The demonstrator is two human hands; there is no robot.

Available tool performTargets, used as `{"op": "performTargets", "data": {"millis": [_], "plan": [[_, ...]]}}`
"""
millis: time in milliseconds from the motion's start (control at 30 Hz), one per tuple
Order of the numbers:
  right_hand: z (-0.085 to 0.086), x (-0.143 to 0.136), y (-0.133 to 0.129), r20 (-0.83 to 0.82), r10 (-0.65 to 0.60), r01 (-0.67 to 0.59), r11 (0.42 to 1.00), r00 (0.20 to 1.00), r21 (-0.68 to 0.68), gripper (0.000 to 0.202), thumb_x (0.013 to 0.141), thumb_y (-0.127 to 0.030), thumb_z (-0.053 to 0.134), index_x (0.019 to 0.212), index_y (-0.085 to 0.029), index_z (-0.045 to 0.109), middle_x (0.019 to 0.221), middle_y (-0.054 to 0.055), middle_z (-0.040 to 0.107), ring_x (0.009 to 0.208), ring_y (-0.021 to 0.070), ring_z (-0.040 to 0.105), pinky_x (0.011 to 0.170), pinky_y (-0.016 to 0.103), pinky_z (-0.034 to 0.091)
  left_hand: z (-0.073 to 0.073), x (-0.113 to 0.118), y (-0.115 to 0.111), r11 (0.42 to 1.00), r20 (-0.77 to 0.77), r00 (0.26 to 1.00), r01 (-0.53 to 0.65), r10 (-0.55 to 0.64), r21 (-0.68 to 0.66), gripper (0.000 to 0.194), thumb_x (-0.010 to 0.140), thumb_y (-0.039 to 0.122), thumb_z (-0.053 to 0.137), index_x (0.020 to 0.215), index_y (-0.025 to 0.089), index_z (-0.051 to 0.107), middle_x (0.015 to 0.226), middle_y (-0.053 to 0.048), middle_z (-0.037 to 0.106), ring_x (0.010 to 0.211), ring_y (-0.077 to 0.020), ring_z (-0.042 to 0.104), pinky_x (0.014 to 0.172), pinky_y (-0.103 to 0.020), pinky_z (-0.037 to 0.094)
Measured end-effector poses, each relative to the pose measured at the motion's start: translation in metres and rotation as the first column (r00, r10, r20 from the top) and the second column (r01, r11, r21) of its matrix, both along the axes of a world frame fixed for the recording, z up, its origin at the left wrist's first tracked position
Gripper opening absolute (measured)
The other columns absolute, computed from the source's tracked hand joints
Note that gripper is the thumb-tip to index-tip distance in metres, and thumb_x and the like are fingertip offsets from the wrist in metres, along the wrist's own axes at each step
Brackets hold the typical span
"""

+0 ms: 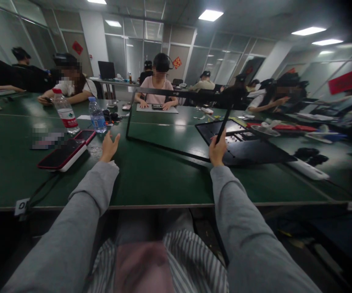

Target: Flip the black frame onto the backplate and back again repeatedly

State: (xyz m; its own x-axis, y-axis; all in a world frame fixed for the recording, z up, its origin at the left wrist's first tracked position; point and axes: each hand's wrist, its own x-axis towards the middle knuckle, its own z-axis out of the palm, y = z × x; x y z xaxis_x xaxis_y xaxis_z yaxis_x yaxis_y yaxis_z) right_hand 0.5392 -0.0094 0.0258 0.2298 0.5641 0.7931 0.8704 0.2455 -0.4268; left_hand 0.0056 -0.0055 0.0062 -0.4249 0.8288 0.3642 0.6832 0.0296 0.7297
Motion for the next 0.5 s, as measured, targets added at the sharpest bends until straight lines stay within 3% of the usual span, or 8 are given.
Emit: {"op": "performTargets", "data": {"millis": [67, 133, 233, 367, 500], "plan": [[-0.006, 0.001, 0.006, -0.085, 0.01, -0.022, 0.99, 0.996, -0.137, 0.072, 0.105, -0.033, 0.034, 0.172, -0.007, 0.034, 0.11, 0.018, 0.079, 0.107, 0.0313, 0.075, 0.109, 0.05, 0.055, -0.002, -0.002, 0.005, 0.997, 0.05, 0.996, 0.076, -0.075, -0.01, 0.072, 0.105, 0.045, 0.062, 0.165, 0.01, 0.042, 0.15, -0.024, 0.065, 0.123, -0.0301, 0.072, 0.111, -0.042, 0.052], [-0.009, 0.0, 0.011, -0.117, 0.019, -0.047, 0.968, 0.993, -0.247, 0.072, 0.101, -0.031, 0.041, 0.168, -0.005, 0.041, 0.109, 0.018, 0.081, 0.109, 0.0322, 0.075, 0.111, 0.049, 0.054, -0.004, -0.003, 0.008, 0.986, 0.089, 0.985, 0.152, -0.146, -0.065, 0.063, 0.103, 0.037, 0.063, 0.158, 0.008, 0.05, 0.13, -0.02, 0.076, 0.096, -0.024, 0.077, 0.097, -0.036, 0.057], [-0.012, -0.003, 0.015, -0.149, 0.03, -0.08, 0.938, 0.988, -0.338, 0.068, 0.093, -0.029, 0.052, 0.158, -0.007, 0.058, 0.124, 0.02, 0.079, 0.12, 0.0334, 0.074, 0.116, 0.049, 0.052, -0.003, -0.004, 0.006, 0.977, 0.165, 0.972, 0.185, -0.167, -0.102, 0.041, 0.1, 0.028, 0.059, 0.137, 0.01, 0.066, 0.099, -0.01, 0.081, 0.065, -0.0165, 0.067, 0.074, -0.029, 0.055], [-0.014, -0.006, 0.015, -0.176, 0.068, -0.136, 0.902, 0.982, -0.41, 0.057, 0.085, -0.031, 0.064, 0.139, -0.015, 0.074, 0.121, 0.016, 0.081, 0.119, 0.0335, 0.074, 0.114, 0.052, 0.055, 0.0, -0.003, -0.001, 0.983, 0.297, 0.948, 0.153, -0.116, -0.105, 0.015, 0.088, 0.025, 0.067, 0.097, 0.014, 0.073, 0.079, -0.005, 0.075, 0.055, -0.0127, 0.055, 0.057, -0.024, 0.045], [-0.019, -0.002, 0.016, -0.157, 0.094, -0.156, 0.878, 0.983, -0.453, 0.044, 0.081, -0.03, 0.069, 0.121, -0.016, 0.082, 0.104, 0.012, 0.083, 0.109, 0.0322, 0.077, 0.106, 0.047, 0.059, 0.003, 0.0, -0.005, 0.981, 0.353, 0.931, 0.144, -0.09, -0.13, 0.007, 0.077, 0.021, 0.071, 0.083, 0.017, 0.071, 0.062, 0.0, 0.062, 0.056, -0.014, 0.053, 0.057, -0.024, 0.043]]}}
